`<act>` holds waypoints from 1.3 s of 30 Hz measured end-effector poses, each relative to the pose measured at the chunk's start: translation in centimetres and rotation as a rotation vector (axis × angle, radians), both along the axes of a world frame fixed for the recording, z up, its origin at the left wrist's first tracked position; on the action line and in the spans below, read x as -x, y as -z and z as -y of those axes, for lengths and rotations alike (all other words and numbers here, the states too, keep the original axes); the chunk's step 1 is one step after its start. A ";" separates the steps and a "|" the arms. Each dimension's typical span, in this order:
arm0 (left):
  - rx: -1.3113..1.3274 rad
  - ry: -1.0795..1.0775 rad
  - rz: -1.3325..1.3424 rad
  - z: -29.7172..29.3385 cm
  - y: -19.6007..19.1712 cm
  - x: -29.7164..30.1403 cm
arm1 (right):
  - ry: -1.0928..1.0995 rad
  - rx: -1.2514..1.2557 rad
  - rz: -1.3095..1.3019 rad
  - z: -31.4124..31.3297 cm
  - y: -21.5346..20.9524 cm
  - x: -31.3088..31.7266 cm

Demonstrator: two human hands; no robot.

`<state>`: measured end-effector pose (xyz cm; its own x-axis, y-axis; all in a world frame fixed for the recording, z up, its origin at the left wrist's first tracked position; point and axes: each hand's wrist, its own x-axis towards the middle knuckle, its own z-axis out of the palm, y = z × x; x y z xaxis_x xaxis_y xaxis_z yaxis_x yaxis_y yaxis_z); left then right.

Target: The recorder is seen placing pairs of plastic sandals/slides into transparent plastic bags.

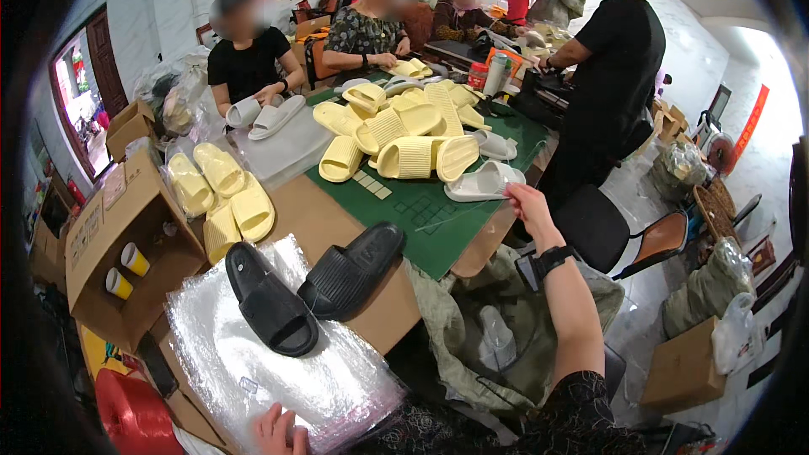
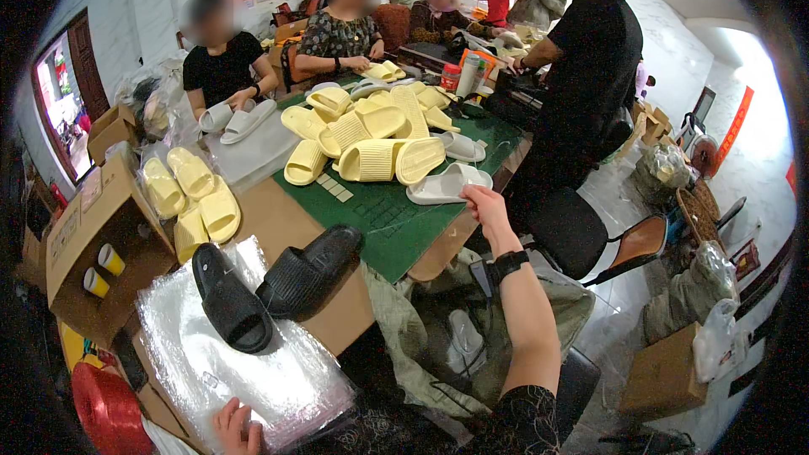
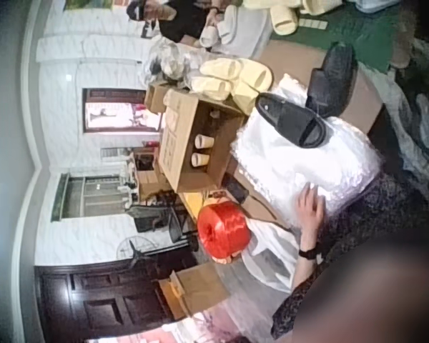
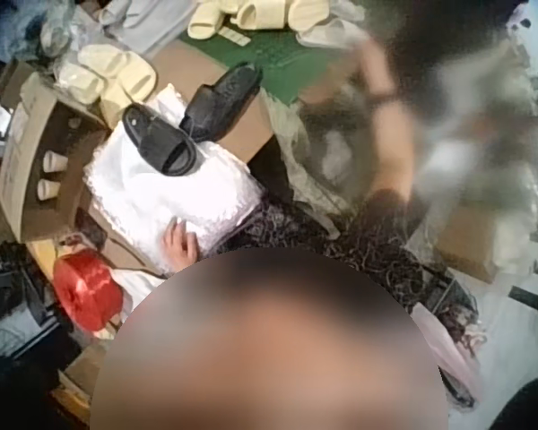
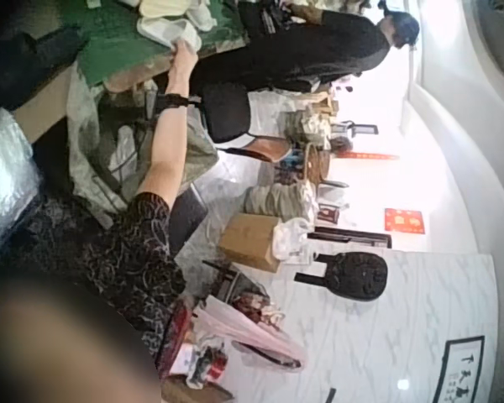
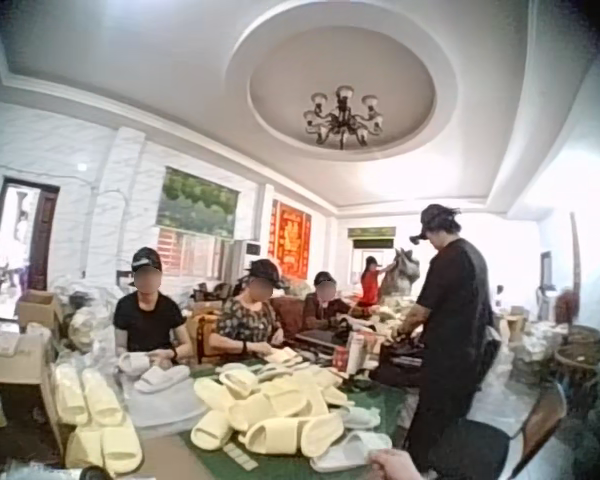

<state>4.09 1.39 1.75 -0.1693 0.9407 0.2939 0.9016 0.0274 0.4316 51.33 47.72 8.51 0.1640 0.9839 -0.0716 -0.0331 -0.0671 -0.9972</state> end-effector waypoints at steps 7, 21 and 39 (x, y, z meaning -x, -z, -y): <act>0.010 0.015 0.029 -0.2 0.0 -0.2 | -0.016 -0.001 -0.012 -2.2 0.8 -0.6; 0.017 0.128 -0.006 -3.1 -0.6 0.9 | 0.122 -0.552 0.248 -22.0 1.9 -10.8; -0.053 -0.066 0.007 0.9 2.1 0.4 | -0.065 -0.427 0.343 2.3 7.7 7.9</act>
